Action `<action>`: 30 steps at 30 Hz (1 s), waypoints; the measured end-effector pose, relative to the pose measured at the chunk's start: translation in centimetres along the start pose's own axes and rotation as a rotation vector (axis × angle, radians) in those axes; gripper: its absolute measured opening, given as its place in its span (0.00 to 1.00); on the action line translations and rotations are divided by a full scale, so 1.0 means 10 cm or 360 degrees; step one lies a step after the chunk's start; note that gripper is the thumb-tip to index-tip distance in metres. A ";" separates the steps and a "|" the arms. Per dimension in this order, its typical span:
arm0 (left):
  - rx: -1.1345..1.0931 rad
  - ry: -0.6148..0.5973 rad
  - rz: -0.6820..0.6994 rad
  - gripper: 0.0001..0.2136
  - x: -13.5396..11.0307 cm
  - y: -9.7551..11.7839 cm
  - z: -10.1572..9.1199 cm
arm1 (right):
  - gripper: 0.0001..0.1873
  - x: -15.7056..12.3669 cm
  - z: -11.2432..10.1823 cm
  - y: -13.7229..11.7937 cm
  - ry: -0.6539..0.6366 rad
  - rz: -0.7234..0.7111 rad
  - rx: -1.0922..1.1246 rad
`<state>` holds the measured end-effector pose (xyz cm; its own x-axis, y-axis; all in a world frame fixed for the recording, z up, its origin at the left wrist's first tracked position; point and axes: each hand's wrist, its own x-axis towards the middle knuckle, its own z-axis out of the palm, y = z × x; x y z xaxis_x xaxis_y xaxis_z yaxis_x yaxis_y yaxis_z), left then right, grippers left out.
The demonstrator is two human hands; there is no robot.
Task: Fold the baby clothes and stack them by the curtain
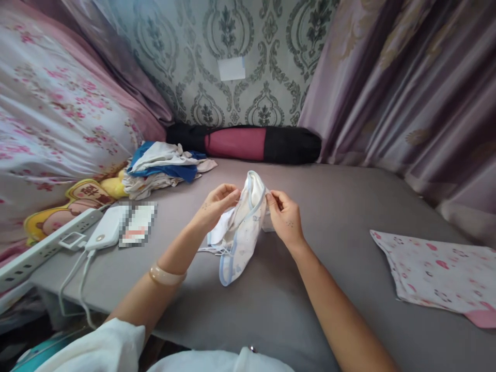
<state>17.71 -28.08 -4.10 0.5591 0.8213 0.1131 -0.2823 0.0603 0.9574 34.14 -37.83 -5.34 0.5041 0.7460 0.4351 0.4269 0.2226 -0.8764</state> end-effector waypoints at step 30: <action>0.0396 -0.0039 0.0296 0.15 -0.18 0.46 -0.25 | 0.17 0.32 -0.96 -0.49 -0.0169 -0.0241 -0.0543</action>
<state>13.43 -27.85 -0.54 0.5353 0.7912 0.2958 -0.1836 -0.2329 0.9550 40.89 -42.56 2.32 0.3431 0.7856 0.5149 0.7247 0.1273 -0.6772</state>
